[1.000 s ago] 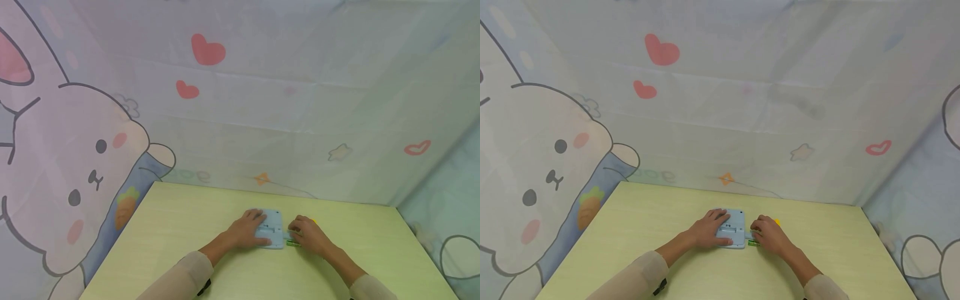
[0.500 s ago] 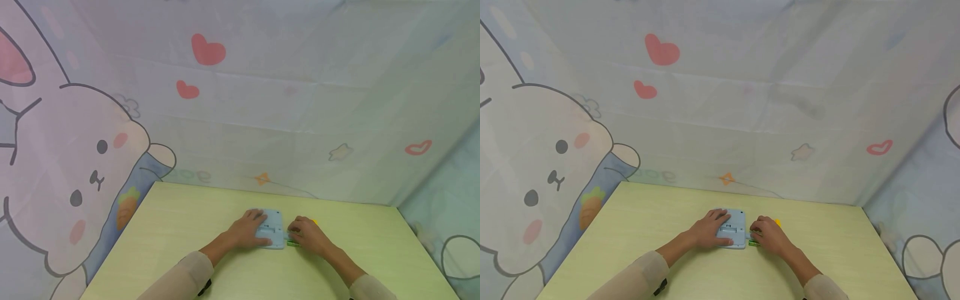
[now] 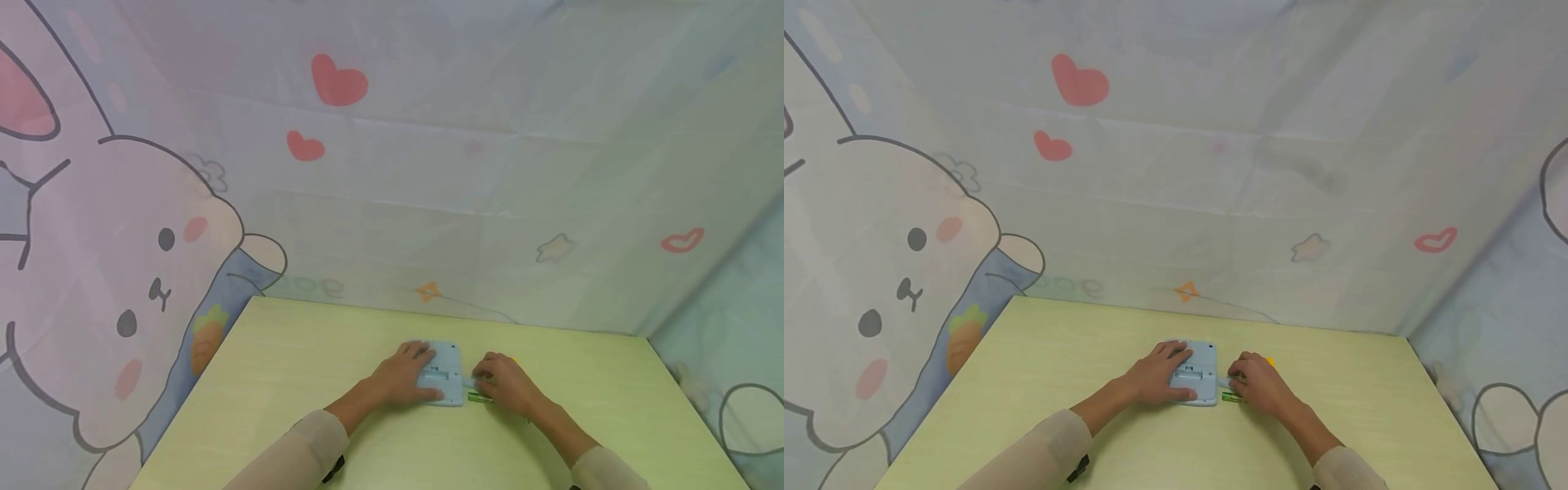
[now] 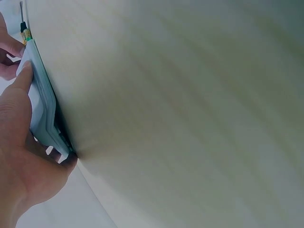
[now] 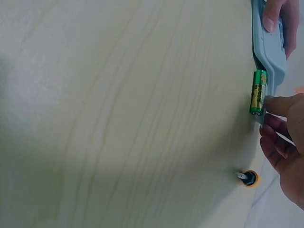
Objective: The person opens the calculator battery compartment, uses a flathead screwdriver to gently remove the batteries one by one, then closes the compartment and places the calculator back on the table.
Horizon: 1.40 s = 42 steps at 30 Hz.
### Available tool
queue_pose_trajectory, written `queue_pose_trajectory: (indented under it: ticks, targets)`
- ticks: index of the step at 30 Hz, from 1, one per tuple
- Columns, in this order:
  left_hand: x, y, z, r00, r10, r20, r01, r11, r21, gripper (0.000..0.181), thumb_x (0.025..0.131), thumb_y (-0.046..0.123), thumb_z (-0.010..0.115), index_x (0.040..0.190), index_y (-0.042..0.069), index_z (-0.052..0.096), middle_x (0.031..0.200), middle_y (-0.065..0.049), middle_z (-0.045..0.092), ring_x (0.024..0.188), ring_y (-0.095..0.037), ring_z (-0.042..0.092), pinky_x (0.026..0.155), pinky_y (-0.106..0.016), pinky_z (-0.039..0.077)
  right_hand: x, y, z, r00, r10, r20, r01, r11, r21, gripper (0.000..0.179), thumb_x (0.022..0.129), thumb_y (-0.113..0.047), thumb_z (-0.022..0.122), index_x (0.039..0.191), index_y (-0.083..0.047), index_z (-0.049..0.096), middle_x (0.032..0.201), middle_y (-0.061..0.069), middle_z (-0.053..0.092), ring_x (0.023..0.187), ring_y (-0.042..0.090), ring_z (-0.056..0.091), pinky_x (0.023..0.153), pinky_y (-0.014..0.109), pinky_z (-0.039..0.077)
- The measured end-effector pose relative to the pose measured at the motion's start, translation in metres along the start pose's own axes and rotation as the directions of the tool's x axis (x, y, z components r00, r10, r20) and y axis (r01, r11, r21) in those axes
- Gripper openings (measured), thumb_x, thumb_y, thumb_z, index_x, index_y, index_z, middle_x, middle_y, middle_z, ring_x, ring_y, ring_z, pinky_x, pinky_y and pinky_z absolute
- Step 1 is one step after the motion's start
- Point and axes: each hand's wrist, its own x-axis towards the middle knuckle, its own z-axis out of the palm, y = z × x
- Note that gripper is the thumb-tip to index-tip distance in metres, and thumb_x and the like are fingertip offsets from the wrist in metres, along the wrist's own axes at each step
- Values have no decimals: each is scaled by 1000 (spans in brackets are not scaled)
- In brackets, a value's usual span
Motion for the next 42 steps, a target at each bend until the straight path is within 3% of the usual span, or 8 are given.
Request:
queue_pose_trajectory:
  ticks: [23,42]
  targets:
    - [-2,1,-3,1000,19,-10,-19,1000,-8,91,95,71,64,165,18,41,169,-3,34,156,-24,30,112,-44,46,3,3,-1,1000,-25,-9,25,1000,-7,12,86,-6,83,97,-4,80,91,-1,69,85,15,64,76,35,55]
    - [2,0,-4,1000,2,9,-2,1000,23,90,95,74,61,165,21,41,169,1,35,155,-22,31,110,-42,48,1,1,-9,996,81,-22,-81,996,27,14,88,-6,84,100,-3,78,90,-1,66,84,16,64,74,34,55]
